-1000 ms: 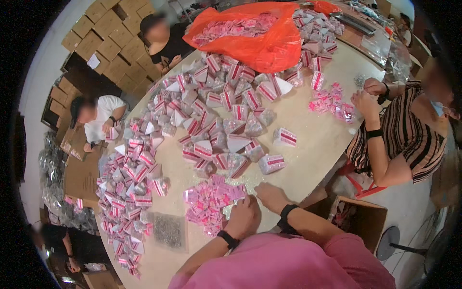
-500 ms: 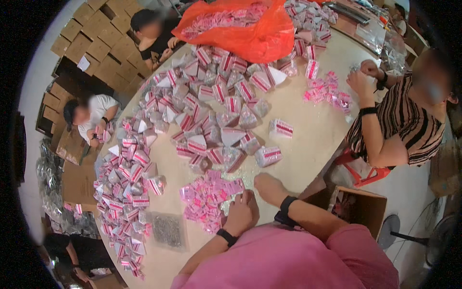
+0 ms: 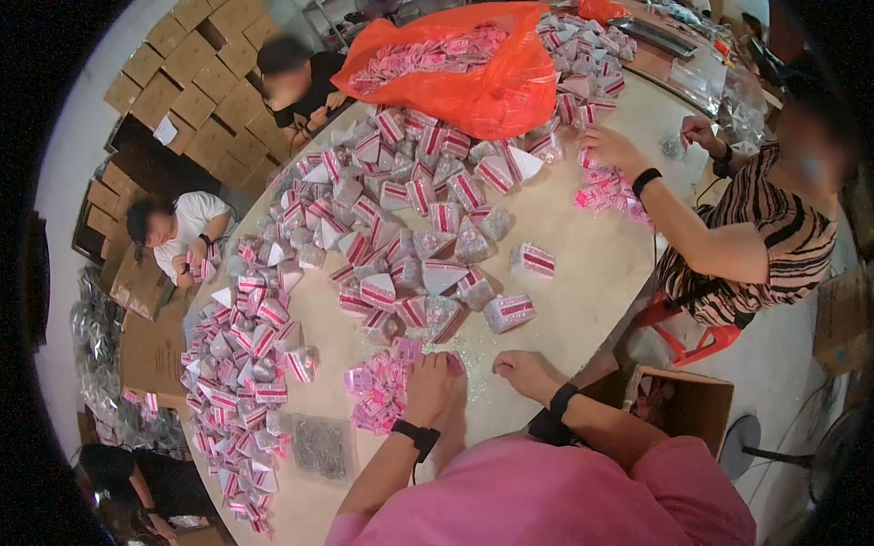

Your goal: The recorder is packing small pink and white sachets or packets into small triangular cardboard containers at a production table.

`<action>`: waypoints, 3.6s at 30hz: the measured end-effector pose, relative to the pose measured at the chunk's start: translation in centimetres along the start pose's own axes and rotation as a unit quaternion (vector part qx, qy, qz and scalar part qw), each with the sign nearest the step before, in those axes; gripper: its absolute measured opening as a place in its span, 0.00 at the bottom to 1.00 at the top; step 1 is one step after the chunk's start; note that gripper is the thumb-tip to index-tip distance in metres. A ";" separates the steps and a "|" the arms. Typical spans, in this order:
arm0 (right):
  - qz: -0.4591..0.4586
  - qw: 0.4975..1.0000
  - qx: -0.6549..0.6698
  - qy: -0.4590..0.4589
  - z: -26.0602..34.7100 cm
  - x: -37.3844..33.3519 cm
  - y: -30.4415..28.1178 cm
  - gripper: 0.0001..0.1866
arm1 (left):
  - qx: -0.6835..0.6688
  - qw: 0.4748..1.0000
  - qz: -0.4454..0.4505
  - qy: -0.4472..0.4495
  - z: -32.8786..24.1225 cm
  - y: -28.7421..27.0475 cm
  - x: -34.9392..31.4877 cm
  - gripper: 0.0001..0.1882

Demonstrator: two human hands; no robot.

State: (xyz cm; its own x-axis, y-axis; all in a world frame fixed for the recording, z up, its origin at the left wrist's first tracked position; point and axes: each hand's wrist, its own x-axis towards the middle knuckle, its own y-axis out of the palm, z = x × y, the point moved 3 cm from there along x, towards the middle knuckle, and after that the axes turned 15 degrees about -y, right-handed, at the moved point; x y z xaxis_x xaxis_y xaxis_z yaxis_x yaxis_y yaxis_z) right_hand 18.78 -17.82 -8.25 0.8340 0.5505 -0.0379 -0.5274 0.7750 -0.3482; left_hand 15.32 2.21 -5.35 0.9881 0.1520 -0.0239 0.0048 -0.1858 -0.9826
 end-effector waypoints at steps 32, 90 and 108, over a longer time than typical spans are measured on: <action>-0.003 0.929 0.368 0.040 7.2 2.6 0.1 0.03 | -0.795 0.557 0.114 -0.212 4.5 -4.7 -3.0 0.22; -0.008 0.757 0.651 0.045 10.4 5.4 4.0 0.03 | -0.816 0.543 0.122 -0.156 -0.1 -9.2 -4.2 0.30; 0.019 0.839 0.544 0.021 13.1 5.8 2.0 0.03 | -0.475 0.871 -0.038 -0.122 0.3 -13.3 -3.6 0.18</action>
State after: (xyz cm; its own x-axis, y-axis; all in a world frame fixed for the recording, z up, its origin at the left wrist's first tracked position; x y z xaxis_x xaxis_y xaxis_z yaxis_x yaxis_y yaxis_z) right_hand 20.41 -9.05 3.09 0.8067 0.5867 -0.0704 -0.3706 0.5950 0.7131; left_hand 11.66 4.40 7.71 0.9178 0.3793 -0.1179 0.3086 -0.8678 -0.3894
